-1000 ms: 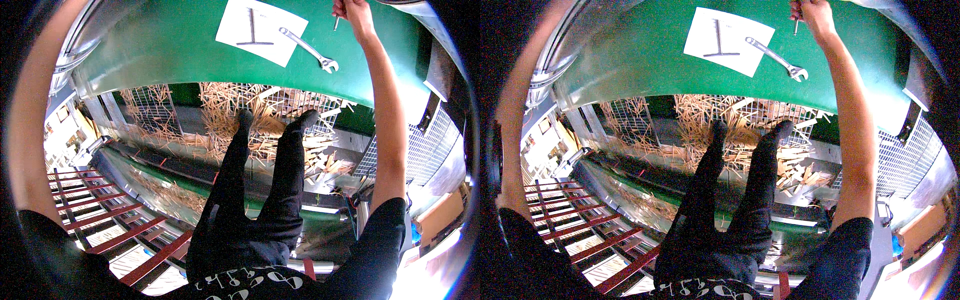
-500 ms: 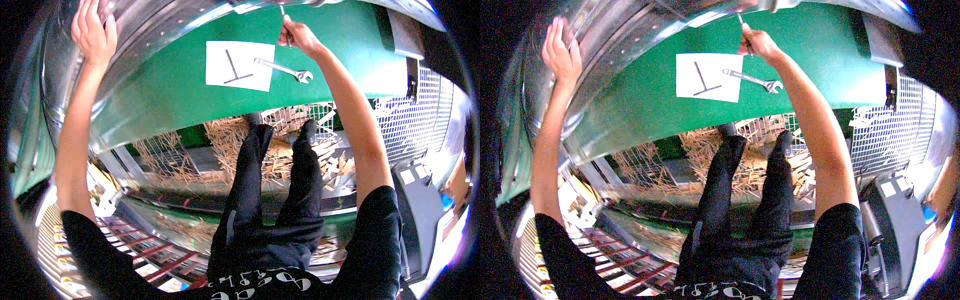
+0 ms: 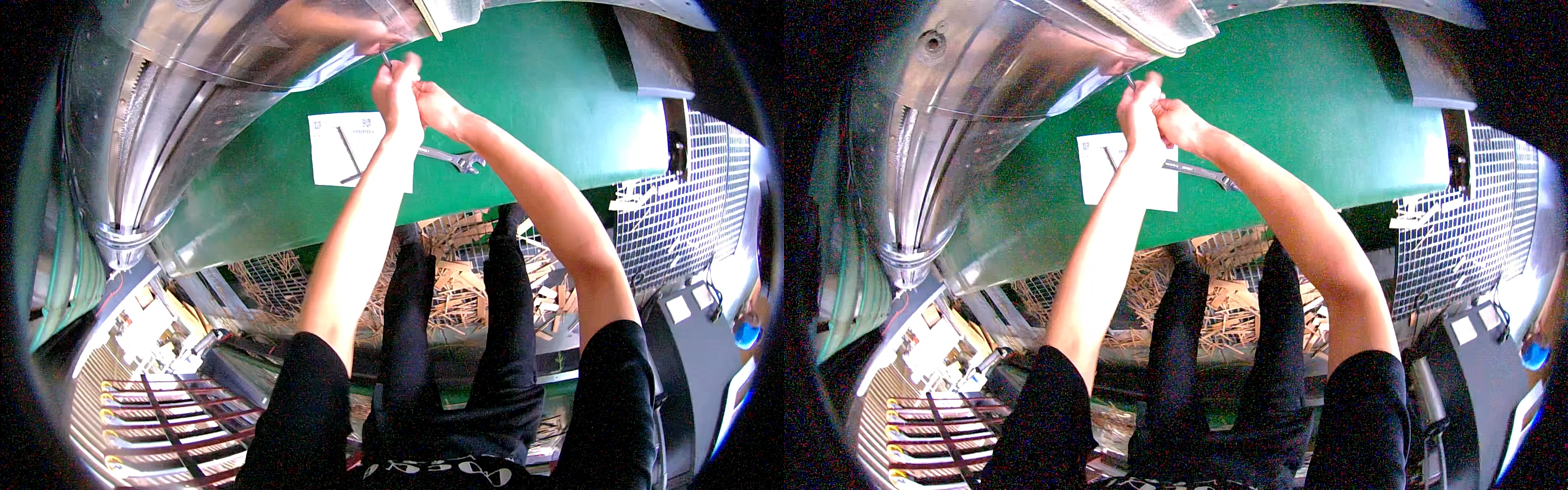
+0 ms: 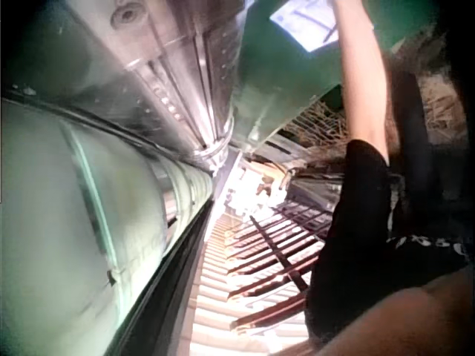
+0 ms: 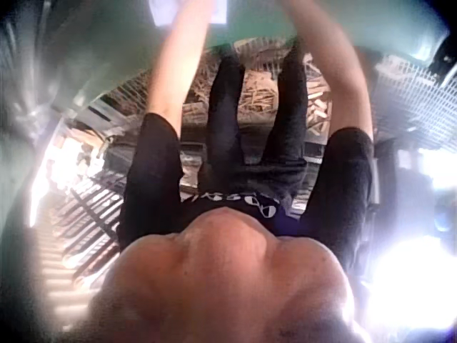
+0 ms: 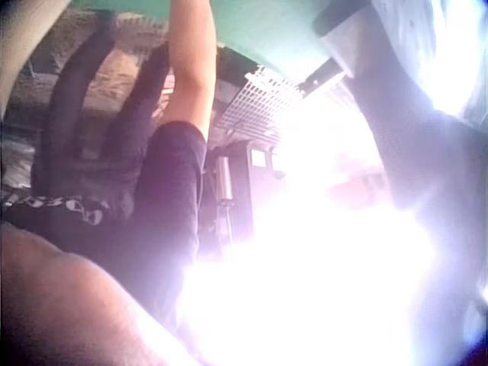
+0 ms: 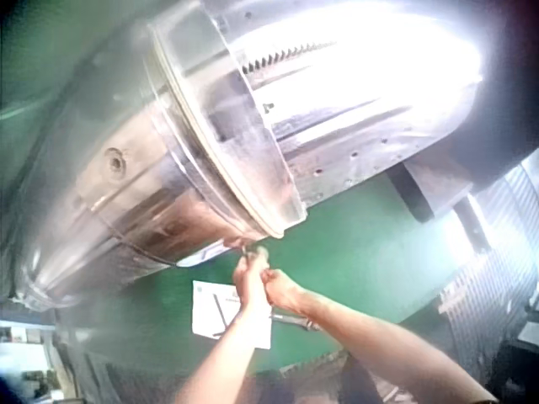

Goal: The person uses a wrench and a pointed tool to work on a large metal pipe, referring to a diagram on a piece of paper.

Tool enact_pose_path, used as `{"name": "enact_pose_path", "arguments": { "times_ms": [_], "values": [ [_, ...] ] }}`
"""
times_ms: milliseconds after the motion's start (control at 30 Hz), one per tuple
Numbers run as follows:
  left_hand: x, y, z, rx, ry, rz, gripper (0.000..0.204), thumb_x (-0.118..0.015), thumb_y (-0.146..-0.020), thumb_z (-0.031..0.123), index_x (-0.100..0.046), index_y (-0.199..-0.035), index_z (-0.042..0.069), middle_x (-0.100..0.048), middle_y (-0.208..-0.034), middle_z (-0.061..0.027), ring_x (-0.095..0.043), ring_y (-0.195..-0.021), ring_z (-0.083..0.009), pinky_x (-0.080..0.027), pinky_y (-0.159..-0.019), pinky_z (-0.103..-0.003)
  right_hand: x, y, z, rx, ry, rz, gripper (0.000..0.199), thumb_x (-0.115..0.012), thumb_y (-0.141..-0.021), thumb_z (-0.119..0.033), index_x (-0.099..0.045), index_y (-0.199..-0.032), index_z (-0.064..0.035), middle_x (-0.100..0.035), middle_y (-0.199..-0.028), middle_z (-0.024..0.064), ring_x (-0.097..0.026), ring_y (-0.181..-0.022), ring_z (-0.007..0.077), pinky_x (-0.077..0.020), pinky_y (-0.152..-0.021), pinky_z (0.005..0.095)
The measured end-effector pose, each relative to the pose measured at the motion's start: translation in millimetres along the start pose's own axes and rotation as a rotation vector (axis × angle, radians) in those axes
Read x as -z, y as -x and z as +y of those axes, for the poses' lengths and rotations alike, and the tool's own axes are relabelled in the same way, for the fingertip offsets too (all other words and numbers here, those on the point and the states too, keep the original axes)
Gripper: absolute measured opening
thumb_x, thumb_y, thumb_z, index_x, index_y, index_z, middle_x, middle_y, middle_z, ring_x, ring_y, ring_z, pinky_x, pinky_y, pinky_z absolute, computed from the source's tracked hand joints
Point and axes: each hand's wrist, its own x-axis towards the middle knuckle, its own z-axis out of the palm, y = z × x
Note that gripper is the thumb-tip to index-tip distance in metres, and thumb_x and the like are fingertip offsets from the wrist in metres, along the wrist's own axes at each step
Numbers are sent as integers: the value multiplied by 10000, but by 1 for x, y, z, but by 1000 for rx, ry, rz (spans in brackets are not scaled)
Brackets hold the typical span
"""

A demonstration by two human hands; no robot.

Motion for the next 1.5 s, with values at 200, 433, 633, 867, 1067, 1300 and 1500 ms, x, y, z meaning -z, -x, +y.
{"name": "enact_pose_path", "arguments": {
  "times_ms": [200, 433, 633, 867, 1067, 1300, 1500],
  "values": [
    [-9, -24, -18, 44, 329, 104, 165, -581, -693, 2, -463, -662, 114, -459, -680, 17, -442, -625, -133, -380, -630, -301, 27, -18, 1, 289, 629, -67, 546, -431, -1062, -468, -678, -1073, 18, -728, -951, 261, -717, -922, 406, -561, -802, 481],
    [-56, -5, -2, 150, 703, 168, 121, -577, -720, 119, -462, -681, 111, -497, -707, -13, -491, -714, -158, -410, -747, -293, 60, 12, -68, 313, 977, -103, 420, -463, -1025, -393, -686, -1038, -37, -703, -1017, 278, -675, -971, 462, -553, -835, 533],
    [-42, 0, -23, 23, 814, -48, 141, -578, -911, 202, -635, -978, 92, -657, -941, -28, -612, -874, -168, -473, -834, -322, 59, 20, -74, 283, 1205, -42, 389, -482, -1030, -384, -669, -1012, -43, -708, -959, 251, -680, -918, 458, -543, -802, 531],
    [89, 172, -68, 317, -364, -710, 661, -618, -990, 338, -389, -1530, 32, -413, -1571, -206, -413, -1447, -291, -293, -1227, -455, 28, 25, -49, 460, 960, 248, 358, -539, -1035, -397, -648, -1032, -55, -695, -916, 240, -675, -882, 453, -532, -763, 524],
    [312, 357, -84, -256, -987, -1379, 400, -733, -879, 271, -653, -1223, 81, -572, -1408, -128, -471, -1384, -285, -297, -1195, -578, -3, 9, -46, 556, 791, 359, 255, -560, -1021, -257, -695, -980, -44, -704, -790, 178, -702, -757, 387, -553, -697, 449],
    [379, 356, -99, -199, -473, -1344, 150, -625, -766, 106, -711, -889, 103, -728, -955, -65, -678, -934, -289, -514, -882, -426, -46, 28, -26, 508, 859, 344, 294, -578, -1057, -279, -721, -1098, -25, -774, -920, 107, -754, -862, 181, -578, -771, 317],
    [395, 359, -108, -219, -436, -1324, 154, -630, -738, 163, -709, -860, 110, -713, -907, -55, -671, -901, -292, -516, -877, -429, -57, 7, -14, 524, 667, 596, 305, -584, -1030, -300, -731, -960, -42, -755, -803, 103, -745, -761, 210, -561, -725, 330]
  ]
}}
